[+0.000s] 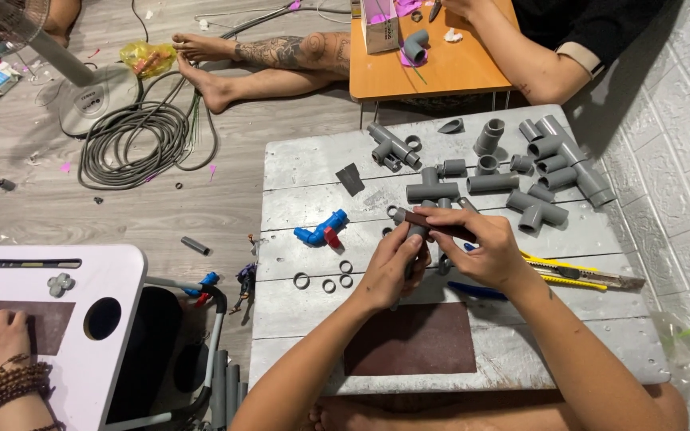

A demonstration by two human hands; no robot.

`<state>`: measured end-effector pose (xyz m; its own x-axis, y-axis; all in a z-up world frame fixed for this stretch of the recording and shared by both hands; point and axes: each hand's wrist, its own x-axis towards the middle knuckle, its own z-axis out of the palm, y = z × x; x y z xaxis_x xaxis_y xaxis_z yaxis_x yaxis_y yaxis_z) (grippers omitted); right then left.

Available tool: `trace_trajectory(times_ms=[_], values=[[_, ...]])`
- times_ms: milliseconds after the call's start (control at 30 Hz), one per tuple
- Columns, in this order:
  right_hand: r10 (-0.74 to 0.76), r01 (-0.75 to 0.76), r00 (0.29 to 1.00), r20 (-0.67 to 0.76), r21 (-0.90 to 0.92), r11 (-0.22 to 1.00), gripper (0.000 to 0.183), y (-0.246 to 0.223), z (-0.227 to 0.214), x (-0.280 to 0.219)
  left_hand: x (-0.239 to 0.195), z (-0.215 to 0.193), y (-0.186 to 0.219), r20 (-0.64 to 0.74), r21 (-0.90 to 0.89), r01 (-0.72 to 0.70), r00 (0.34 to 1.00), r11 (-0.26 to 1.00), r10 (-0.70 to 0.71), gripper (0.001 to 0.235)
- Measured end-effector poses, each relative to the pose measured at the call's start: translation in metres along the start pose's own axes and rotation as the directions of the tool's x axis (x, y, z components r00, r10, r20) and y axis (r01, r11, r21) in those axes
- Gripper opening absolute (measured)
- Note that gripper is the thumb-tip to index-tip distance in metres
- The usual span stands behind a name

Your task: The person sands the edges of gray PVC pipe fittings using a sanding block on a low table. They then pick up a small ring and fit it onto a pipe segment, checking the fit by hand.

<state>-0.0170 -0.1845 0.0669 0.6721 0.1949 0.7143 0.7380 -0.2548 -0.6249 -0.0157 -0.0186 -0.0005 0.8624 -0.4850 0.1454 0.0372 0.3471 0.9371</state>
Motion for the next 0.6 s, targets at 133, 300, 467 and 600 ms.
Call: trace_trajectory(times_ms=[133, 300, 467, 600], values=[[0.025, -0.024, 0.999, 0.028, -0.019, 1.0, 0.018, 0.005, -0.002, -0.003, -0.003, 0.005, 0.026, -0.002, 0.015, 0.01, 1.0, 1.0, -0.01, 0.036], [-0.051, 0.056, 0.995, 0.084, -0.058, 0.997, 0.027, -0.001, 0.001, 0.0, 0.001, 0.002, 0.02, -0.071, 0.039, 0.02, 0.997, 0.999, -0.018, 0.038], [-0.048, 0.054, 0.99, 0.129, -0.042, 0.998, 0.028, 0.0, -0.003, 0.001, 0.003, -0.002, 0.022, -0.11, 0.057, -0.022, 0.994, 0.998, 0.028, 0.031], [-0.019, 0.021, 0.985, 0.171, -0.011, 1.0, 0.028, 0.009, -0.008, -0.002, 0.004, -0.003, 0.021, -0.102, 0.046, -0.038, 0.994, 0.998, 0.043, 0.027]])
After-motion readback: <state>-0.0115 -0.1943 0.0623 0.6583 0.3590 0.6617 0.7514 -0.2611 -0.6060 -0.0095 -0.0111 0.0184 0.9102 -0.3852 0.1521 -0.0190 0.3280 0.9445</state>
